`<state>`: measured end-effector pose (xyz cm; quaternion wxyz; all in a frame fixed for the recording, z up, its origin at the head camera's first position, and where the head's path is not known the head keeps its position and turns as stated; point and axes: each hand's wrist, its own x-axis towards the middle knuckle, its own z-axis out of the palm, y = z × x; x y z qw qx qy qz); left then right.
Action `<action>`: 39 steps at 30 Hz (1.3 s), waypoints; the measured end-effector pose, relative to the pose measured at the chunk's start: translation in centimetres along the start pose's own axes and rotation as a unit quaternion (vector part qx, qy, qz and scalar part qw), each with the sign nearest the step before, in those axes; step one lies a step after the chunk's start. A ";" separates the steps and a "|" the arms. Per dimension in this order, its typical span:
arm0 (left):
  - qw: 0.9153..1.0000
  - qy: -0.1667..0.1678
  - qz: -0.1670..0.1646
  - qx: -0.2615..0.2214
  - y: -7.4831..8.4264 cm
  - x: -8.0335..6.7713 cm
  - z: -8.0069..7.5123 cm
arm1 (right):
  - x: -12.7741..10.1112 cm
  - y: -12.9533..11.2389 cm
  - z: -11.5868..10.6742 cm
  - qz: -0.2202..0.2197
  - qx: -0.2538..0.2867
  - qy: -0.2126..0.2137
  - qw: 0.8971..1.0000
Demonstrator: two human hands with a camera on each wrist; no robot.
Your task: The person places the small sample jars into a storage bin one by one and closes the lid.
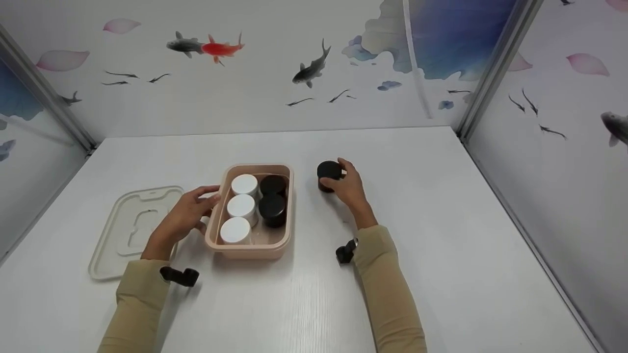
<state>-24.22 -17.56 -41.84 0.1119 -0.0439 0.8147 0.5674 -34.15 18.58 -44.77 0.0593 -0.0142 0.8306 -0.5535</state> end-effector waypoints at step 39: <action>1.000 -0.004 -0.002 0.003 -0.1 0.0 -0.1 | -7.6 -9.9 0.3 -0.181 -0.038 -0.033 0.982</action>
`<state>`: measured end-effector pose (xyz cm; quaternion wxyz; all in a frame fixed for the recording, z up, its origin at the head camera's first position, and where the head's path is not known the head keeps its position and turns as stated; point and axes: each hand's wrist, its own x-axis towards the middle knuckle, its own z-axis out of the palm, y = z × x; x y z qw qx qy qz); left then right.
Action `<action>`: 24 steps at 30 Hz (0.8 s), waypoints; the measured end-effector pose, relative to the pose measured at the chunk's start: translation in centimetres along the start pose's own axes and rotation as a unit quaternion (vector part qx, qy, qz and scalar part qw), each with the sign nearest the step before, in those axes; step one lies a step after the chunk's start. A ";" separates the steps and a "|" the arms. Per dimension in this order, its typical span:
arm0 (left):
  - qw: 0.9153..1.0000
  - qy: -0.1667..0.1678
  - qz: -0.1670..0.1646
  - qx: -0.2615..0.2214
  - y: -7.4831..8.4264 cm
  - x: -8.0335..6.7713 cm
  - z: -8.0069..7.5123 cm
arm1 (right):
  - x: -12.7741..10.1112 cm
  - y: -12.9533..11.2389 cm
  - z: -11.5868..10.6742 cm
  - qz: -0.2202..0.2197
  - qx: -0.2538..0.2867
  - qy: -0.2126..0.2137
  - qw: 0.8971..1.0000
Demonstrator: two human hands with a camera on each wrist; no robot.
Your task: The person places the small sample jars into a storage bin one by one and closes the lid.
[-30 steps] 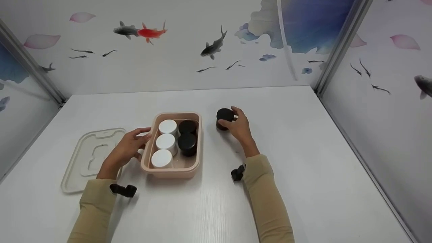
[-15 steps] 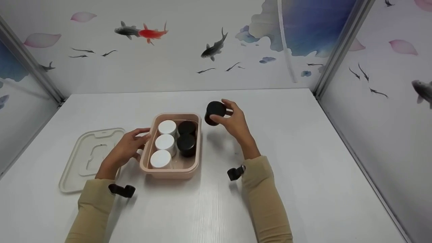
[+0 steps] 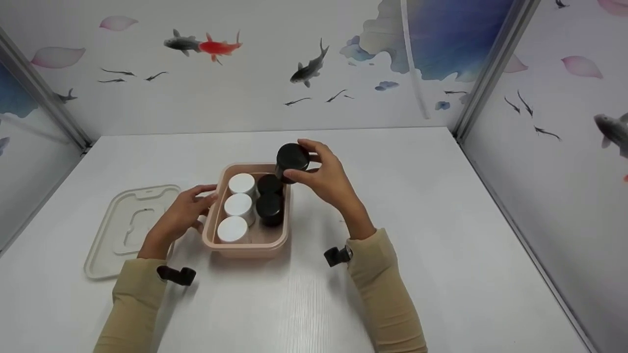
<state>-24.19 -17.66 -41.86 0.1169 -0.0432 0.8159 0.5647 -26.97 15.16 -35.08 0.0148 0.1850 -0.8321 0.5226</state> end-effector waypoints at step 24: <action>1.000 -0.001 0.013 0.002 0.2 -0.2 0.1 | -1.7 -3.2 3.6 -0.059 -0.005 -0.175 0.983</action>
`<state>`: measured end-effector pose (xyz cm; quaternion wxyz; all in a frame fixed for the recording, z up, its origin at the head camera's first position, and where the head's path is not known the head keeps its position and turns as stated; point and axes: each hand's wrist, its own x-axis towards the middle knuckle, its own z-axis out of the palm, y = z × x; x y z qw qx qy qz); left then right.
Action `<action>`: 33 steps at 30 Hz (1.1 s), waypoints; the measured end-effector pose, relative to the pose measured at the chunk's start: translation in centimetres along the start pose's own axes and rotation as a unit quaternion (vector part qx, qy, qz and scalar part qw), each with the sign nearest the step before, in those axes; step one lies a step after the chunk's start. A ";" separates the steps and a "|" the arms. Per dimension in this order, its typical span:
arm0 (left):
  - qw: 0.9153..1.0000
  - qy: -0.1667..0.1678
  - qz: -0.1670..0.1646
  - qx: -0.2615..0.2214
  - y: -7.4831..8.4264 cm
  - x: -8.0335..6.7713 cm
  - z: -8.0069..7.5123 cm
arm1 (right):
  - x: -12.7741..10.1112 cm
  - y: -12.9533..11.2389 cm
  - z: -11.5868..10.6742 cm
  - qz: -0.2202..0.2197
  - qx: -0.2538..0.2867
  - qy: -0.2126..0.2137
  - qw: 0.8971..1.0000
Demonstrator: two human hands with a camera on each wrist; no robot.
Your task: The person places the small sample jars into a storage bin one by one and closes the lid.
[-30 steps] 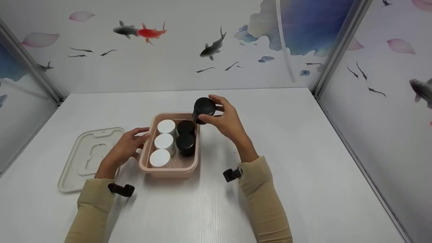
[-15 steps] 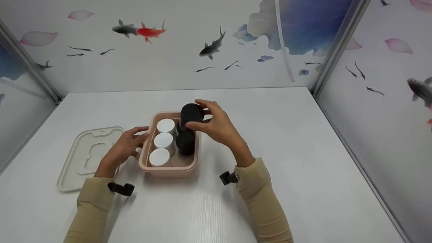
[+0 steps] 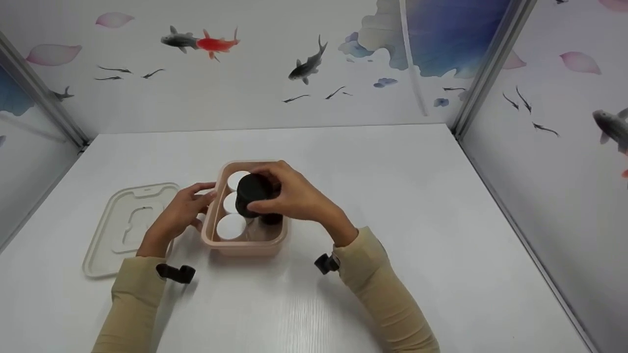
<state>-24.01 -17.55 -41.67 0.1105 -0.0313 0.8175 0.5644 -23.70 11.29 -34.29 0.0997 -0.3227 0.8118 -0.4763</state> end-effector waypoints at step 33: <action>1.000 0.001 -0.006 0.004 0.0 0.0 0.0 | 1.9 -0.1 1.6 0.047 -0.262 -0.218 0.939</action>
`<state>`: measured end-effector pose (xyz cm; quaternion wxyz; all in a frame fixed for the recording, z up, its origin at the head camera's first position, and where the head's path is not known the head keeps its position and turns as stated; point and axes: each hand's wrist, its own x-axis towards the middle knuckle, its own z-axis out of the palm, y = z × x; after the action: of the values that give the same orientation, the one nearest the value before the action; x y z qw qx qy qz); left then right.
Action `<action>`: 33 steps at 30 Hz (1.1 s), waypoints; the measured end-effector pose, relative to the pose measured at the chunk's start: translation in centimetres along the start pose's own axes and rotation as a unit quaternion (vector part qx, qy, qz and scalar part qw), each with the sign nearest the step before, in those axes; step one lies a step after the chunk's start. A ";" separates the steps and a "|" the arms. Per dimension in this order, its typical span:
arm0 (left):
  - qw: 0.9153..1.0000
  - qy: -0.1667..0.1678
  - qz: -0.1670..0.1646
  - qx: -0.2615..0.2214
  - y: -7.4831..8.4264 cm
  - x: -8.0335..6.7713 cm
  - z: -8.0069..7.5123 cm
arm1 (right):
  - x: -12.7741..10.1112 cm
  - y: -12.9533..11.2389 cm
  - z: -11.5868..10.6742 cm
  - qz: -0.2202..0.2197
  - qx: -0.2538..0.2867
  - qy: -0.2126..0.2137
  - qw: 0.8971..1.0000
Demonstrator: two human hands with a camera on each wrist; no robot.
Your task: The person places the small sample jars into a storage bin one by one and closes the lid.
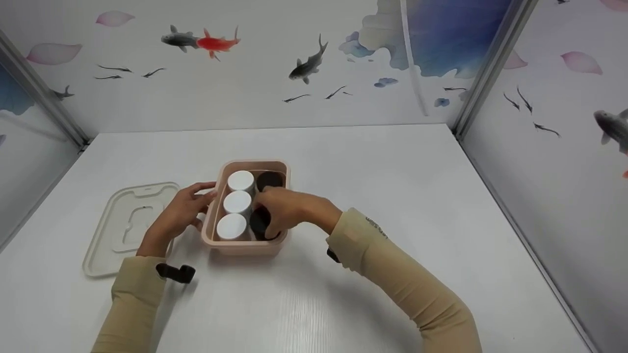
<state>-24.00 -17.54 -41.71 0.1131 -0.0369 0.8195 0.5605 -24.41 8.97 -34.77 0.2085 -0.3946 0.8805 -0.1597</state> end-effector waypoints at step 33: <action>0.999 0.014 0.010 0.027 0.1 0.2 0.2 | 1.0 -0.6 1.3 -0.002 -0.053 0.001 0.999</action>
<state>-24.19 -17.24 -41.71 0.0972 -0.0335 0.8362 0.5387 -24.04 7.68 -35.85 0.1861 -0.4063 0.8873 -0.1138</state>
